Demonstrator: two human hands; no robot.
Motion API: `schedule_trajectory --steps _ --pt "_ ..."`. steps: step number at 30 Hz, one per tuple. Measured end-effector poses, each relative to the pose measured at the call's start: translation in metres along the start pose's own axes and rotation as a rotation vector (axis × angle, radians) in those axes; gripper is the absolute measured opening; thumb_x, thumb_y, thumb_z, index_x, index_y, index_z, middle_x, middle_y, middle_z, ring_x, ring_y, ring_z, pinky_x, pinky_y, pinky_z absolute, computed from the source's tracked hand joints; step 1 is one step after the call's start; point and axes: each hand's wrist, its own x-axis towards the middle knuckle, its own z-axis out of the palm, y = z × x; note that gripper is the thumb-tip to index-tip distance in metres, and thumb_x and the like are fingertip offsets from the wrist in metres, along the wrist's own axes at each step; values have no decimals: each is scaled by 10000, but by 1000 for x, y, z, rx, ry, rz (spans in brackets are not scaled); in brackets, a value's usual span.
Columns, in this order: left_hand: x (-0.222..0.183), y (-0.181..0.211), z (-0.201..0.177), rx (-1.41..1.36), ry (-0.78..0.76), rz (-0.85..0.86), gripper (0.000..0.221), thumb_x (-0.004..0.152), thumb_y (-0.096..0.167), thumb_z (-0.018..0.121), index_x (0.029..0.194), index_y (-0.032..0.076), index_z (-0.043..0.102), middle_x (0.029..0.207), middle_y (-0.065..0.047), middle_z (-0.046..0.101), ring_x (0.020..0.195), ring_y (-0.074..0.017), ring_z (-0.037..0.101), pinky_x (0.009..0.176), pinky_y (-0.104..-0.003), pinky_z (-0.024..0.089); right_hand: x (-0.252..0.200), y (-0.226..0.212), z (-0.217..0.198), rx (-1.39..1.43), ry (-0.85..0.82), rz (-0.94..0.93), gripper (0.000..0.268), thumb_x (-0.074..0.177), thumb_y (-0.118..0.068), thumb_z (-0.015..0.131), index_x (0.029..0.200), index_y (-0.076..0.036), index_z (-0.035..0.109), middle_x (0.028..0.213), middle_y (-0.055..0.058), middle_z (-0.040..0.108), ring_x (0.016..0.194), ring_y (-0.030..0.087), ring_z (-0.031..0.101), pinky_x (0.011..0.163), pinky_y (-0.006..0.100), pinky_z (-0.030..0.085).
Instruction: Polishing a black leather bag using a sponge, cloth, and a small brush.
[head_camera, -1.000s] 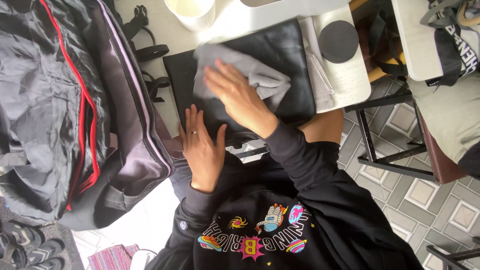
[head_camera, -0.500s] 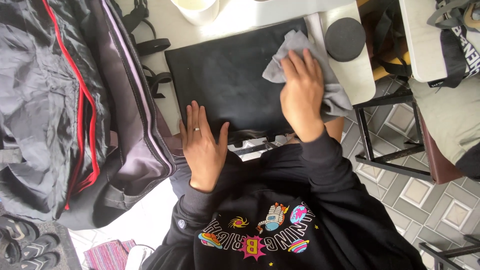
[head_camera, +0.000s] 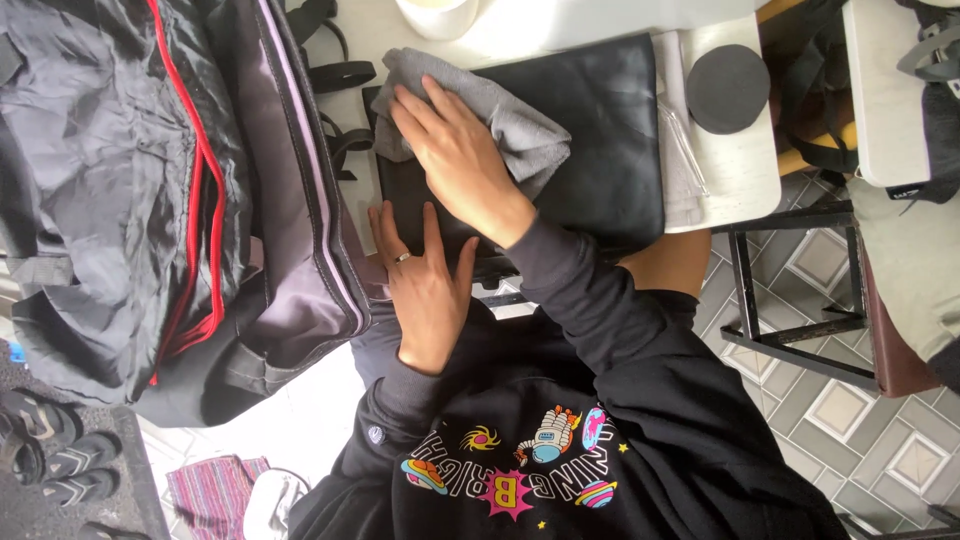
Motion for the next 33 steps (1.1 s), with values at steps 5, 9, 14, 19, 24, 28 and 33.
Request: schedule_trajectory --steps 5,9,14,19,24,28,33 --pt "-2 0 3 19 25 7 567 1054 385 669 1408 -39 540 1513 -450 326 1439 -574 392 1097 -585 497 11 -1 1 -205 -31 -15 701 779 59 725 1447 -72 556 1494 55 535 1350 361 425 935 417 470" --pt "-3 -2 1 87 22 11 569 1062 422 647 1412 -18 558 1524 -423 350 1446 -538 409 1103 -548 506 -4 0 -16 -37 -26 -89 456 897 61 660 1333 -71 669 1391 58 645 1271 314 518 889 410 441" --pt "-2 -3 2 67 44 35 440 1055 388 668 1083 -43 581 1515 -427 365 1443 -540 413 1102 -540 508 -35 2 -48 198 -181 -178 344 868 106 654 1123 -78 792 1216 42 767 1243 298 589 901 411 414" --pt "-7 -8 12 155 84 31 511 1039 485 654 1305 51 605 1508 -385 411 1416 -501 471 1092 -521 514 -28 10 -18 86 -66 -129 468 872 96 611 1310 -67 645 1362 96 626 1355 328 509 1085 460 396" --pt "-6 -8 9 88 41 37 582 1052 430 693 1440 31 522 1525 -434 342 1438 -557 427 1136 -568 495 16 12 -8 32 -22 -85 639 835 217 622 1434 0 578 1485 136 569 1400 383 463 1174 494 394" --pt "-3 -7 7 119 36 33 560 1053 453 664 1411 35 565 1514 -426 365 1433 -533 436 1120 -547 504 25 9 1 65 -15 -69 630 828 228 635 1414 -2 597 1482 152 566 1384 405 470 1164 514 376" --pt "-5 -9 8 145 17 27 568 1065 479 615 1425 41 570 1514 -414 374 1439 -514 432 1121 -527 502 -8 -1 -17 109 -53 -138 545 827 206 635 1333 6 666 1422 167 626 1375 377 502 1147 499 393"
